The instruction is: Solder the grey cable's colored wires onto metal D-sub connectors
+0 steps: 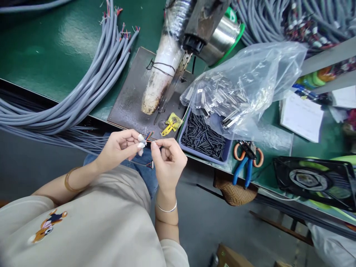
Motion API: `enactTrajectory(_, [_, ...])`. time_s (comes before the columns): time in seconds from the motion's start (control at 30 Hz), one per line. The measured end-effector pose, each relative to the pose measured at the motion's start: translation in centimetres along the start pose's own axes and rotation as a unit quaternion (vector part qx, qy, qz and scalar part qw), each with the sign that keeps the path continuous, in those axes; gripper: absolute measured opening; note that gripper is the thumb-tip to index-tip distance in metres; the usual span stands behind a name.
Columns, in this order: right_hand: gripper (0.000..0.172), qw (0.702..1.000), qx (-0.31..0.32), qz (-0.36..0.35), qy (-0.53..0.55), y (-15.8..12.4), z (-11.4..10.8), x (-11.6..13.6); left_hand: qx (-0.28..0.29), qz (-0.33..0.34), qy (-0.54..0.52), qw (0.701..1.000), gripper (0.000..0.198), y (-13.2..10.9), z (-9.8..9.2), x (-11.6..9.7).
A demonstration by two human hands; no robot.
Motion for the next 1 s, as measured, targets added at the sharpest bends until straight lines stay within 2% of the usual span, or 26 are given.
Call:
enactTrajectory(0.07, [0.014, 0.999, 0.021, 0.020, 0.026, 0.4, 0.1, -0.2, 0.034, -0.070, -0.074, 0.994, 0.019, 0.2, 0.0, 0.2])
enactTrajectory(0.17, [0.014, 0.999, 0.026, 0.030, 0.032, 0.8, 0.3, -0.2, 0.040, -0.088, -0.096, 0.991, 0.024, 0.5, -0.2, 0.4])
enactTrajectory(0.33, [0.009, 0.992, -0.119, -0.046, 0.014, 0.0, -0.6, 0.3, -0.054, 0.027, -0.010, 0.998, 0.014, 0.7, -0.6, 0.4])
enactTrajectory(0.43, [0.009, 0.994, -0.089, -0.058, -0.013, -0.5, -0.5, 0.3, -0.079, 0.094, 0.077, 0.989, 0.009, 0.4, -0.6, 0.2])
enactTrajectory(0.5, [0.011, 0.997, -0.063, -0.043, -0.032, -0.6, -0.3, 0.1, -0.074, 0.141, 0.130, 0.979, 0.007, 0.3, -0.5, 0.1])
enactTrajectory(0.63, [0.012, 0.998, -0.051, -0.022, -0.026, -0.6, 0.2, -0.2, -0.054, 0.233, 0.197, 0.951, 0.006, 0.2, -0.4, -0.3])
enactTrajectory(0.83, [0.011, 0.999, -0.042, -0.001, -0.001, -0.5, 0.2, -0.4, -0.041, 0.289, 0.244, 0.925, 0.006, -0.1, -0.2, -0.5])
enactTrajectory(1.0, [0.019, 0.998, -0.055, 0.016, -0.018, -0.5, 0.0, -0.6, -0.034, 0.309, 0.279, 0.909, 0.007, -0.2, 0.0, -0.5])
Point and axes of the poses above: each hand's wrist, its own y-axis towards the middle knuckle, its own z-axis out of the palm, x = y × z, the point moved 3 cm from there along y, towards the middle knuckle, and after that the axes turned 13 degrees about z, right-handed, at the moved point
